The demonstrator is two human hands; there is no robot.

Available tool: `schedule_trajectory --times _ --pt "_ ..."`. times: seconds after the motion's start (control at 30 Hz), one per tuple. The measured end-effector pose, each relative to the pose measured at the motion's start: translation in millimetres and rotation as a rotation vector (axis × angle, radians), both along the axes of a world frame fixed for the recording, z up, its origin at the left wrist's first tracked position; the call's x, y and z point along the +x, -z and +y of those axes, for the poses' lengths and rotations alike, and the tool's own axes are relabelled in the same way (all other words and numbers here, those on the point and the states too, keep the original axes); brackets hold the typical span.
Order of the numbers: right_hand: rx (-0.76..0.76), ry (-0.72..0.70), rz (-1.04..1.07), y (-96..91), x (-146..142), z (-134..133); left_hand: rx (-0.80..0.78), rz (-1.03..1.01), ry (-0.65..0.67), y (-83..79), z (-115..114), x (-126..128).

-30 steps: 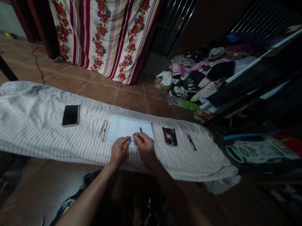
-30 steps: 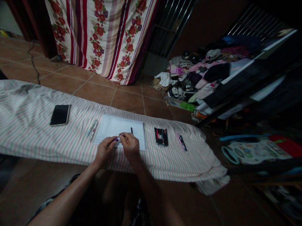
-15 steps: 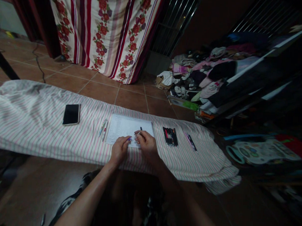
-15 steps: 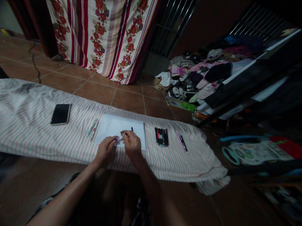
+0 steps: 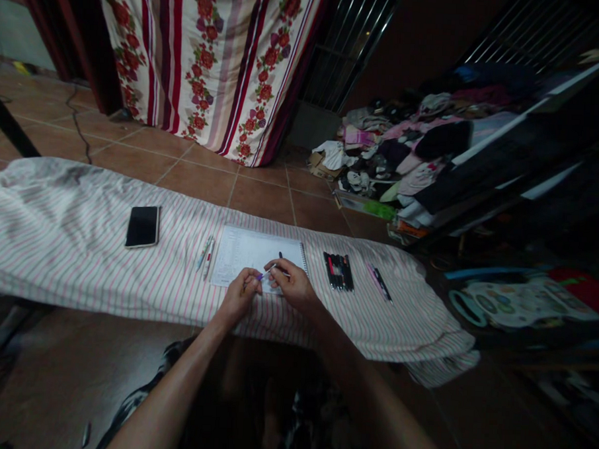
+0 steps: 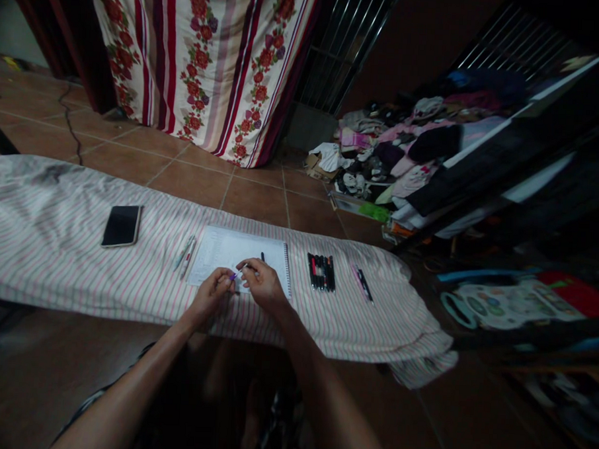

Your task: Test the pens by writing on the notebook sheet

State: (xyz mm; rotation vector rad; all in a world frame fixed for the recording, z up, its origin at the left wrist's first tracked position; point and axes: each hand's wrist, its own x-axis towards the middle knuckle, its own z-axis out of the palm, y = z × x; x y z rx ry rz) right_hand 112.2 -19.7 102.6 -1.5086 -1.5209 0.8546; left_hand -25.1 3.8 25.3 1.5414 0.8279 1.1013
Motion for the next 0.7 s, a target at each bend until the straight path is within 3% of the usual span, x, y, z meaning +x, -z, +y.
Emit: schedule_trajectory --times 0.7 --pt "0.012 0.082 0.151 15.1 -4 1 -0.114 -0.13 0.096 1.2 3 -3"
